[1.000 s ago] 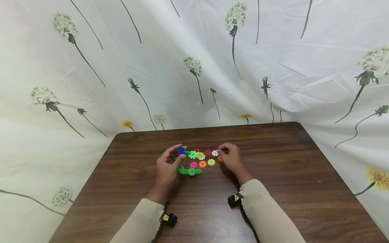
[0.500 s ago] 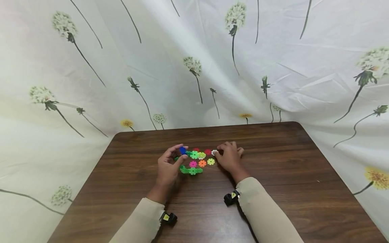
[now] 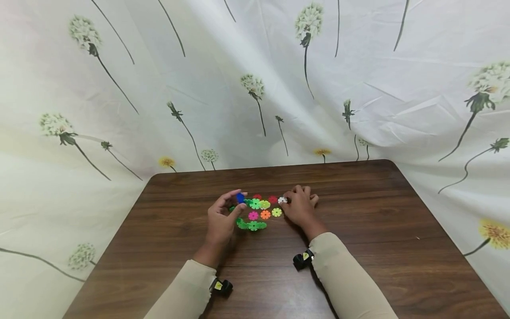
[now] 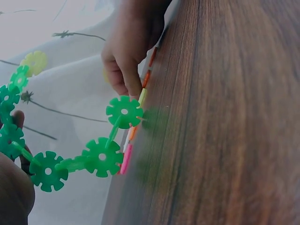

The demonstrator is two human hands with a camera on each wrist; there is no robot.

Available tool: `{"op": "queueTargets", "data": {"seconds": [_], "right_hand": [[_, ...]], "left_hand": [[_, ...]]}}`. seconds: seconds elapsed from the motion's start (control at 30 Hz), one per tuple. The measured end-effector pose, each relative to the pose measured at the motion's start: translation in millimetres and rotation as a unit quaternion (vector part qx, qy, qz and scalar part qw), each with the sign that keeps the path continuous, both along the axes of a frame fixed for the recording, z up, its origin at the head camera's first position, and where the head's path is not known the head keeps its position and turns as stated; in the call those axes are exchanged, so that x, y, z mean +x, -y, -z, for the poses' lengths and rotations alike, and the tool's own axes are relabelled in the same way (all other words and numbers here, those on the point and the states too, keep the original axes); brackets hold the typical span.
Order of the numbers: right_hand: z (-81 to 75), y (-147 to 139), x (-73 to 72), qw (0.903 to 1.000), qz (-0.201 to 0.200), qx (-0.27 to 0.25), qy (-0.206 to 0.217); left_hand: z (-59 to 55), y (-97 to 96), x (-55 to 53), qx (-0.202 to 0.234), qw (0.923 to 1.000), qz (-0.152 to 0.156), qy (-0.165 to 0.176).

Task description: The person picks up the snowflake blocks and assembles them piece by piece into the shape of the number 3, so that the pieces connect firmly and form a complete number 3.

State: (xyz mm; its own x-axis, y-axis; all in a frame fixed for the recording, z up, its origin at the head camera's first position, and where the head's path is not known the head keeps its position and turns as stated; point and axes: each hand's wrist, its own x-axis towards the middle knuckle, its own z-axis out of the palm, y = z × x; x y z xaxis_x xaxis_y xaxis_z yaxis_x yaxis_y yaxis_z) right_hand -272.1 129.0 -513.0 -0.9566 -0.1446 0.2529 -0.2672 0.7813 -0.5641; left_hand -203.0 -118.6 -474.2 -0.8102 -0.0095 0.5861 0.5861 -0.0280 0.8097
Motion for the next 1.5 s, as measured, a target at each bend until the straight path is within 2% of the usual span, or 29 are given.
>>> {"op": "queueTargets", "data": {"seconds": [0.17, 0.4, 0.6, 0.97, 1.27, 1.5], "right_hand": [[2.4, -1, -1.2, 0.9997, 0.000, -0.024, -0.009], [4.5, 0, -1.7, 0.9960, -0.009, -0.088, -0.017], [3.9, 2, -0.9, 0.9939, -0.013, -0.107, -0.021], [-5.3, 5, 2.3, 0.9825, -0.019, -0.171, -0.073], [-12.5, 9, 4.5, 0.9743, -0.022, -0.191, -0.118], [-24.0, 15, 8.6, 0.9655, -0.031, -0.211, -0.149]], "left_hand": [[-0.1, -0.5, 1.5, -0.008, 0.9999, -0.006, 0.006], [-0.5, -1.5, 3.4, -0.017, 0.9998, -0.007, 0.008], [-1.1, -0.8, 4.0, -0.018, 0.9998, -0.004, 0.009], [-2.8, -2.7, 5.1, -0.013, 0.9998, -0.006, 0.010], [-1.9, -5.2, 6.5, -0.009, 0.9998, -0.012, 0.010], [-4.2, -9.7, 6.8, 0.004, 0.9996, -0.009, 0.026]]}}
